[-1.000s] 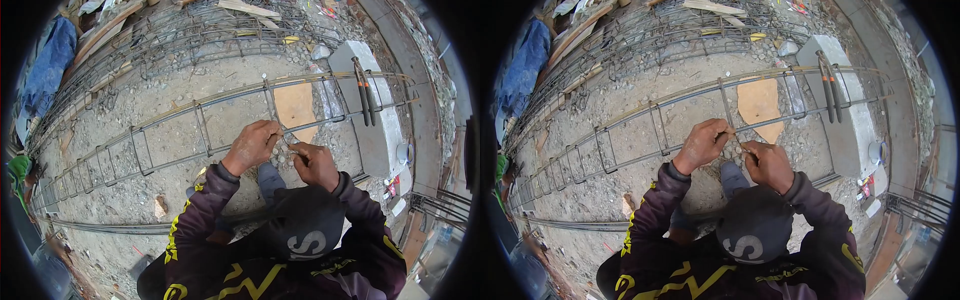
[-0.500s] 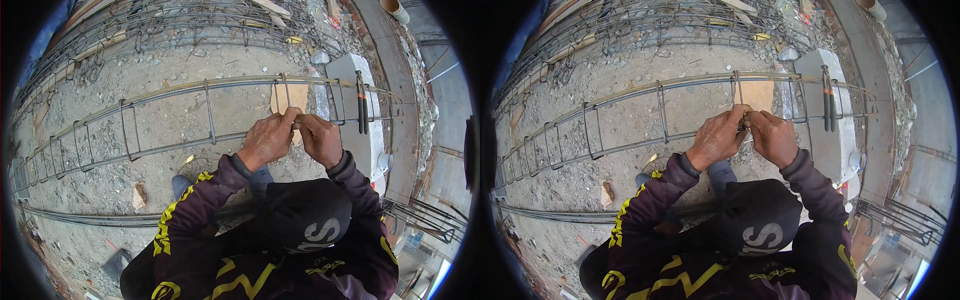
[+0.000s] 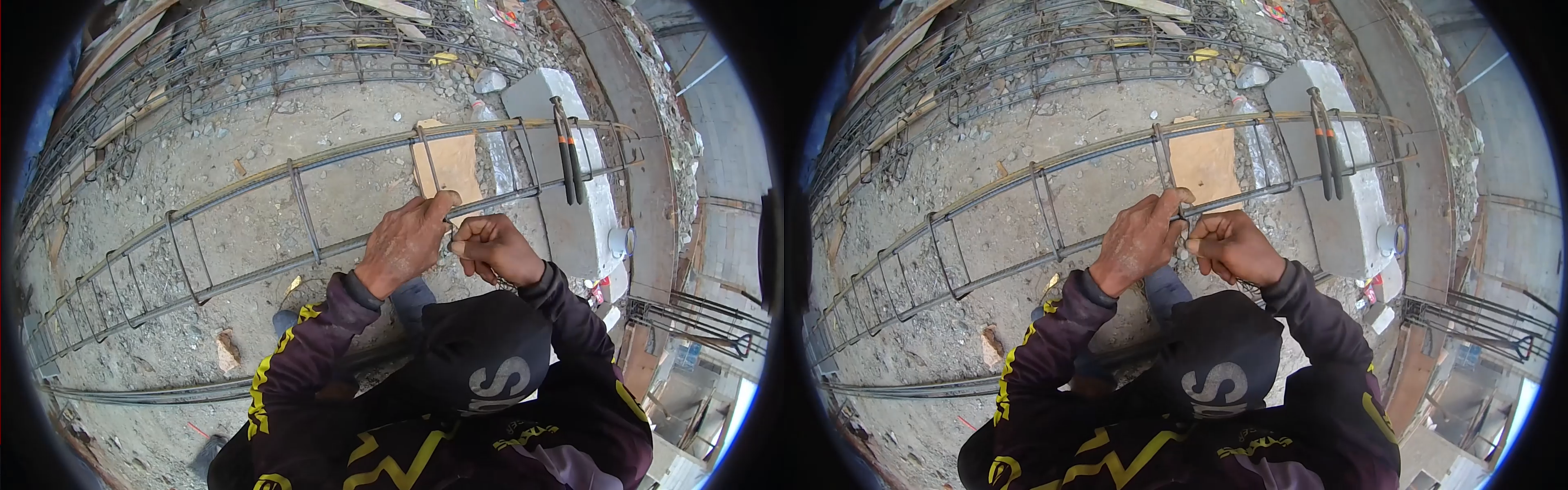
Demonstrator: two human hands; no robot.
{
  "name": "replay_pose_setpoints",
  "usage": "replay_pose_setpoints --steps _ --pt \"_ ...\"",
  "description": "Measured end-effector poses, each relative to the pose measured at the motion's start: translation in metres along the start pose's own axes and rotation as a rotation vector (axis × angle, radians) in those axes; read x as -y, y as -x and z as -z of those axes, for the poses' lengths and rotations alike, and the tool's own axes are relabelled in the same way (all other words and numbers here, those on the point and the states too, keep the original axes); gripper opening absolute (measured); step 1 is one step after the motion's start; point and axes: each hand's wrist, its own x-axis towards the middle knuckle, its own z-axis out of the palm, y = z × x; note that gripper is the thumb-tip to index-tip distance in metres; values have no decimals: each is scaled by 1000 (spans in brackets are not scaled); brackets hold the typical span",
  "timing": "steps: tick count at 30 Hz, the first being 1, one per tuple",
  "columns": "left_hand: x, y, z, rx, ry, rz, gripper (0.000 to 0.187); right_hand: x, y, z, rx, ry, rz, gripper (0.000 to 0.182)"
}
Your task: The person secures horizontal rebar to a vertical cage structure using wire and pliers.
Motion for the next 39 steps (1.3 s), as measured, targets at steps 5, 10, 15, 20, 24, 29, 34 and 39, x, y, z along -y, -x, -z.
replay_pose_setpoints --steps 5,10,15,20,24,29,34,39 --pt "-4 -5 1 46 -15 17 35 -9 2 23 157 -329 84 25" --pt "0 -9 8 84 187 180 26 -15 5 112 -997 695 523 30" --pt "18 -20 6 149 435 556 28 -49 -16 202 -1168 1289 87 67" --pt "27 -41 13 472 388 665 50 -30 -14 222 -1053 1277 98 33" --pt "27 -43 16 458 493 655 52 -2 43 179 -731 554 337 33" --pt "33 -44 10 428 566 649 47 39 96 81 -313 723 -28 38" --pt "36 -38 3 375 548 600 46 53 100 34 -195 1149 -34 35" --pt "38 -35 -1 331 582 580 44 66 96 27 -108 1130 -132 41"
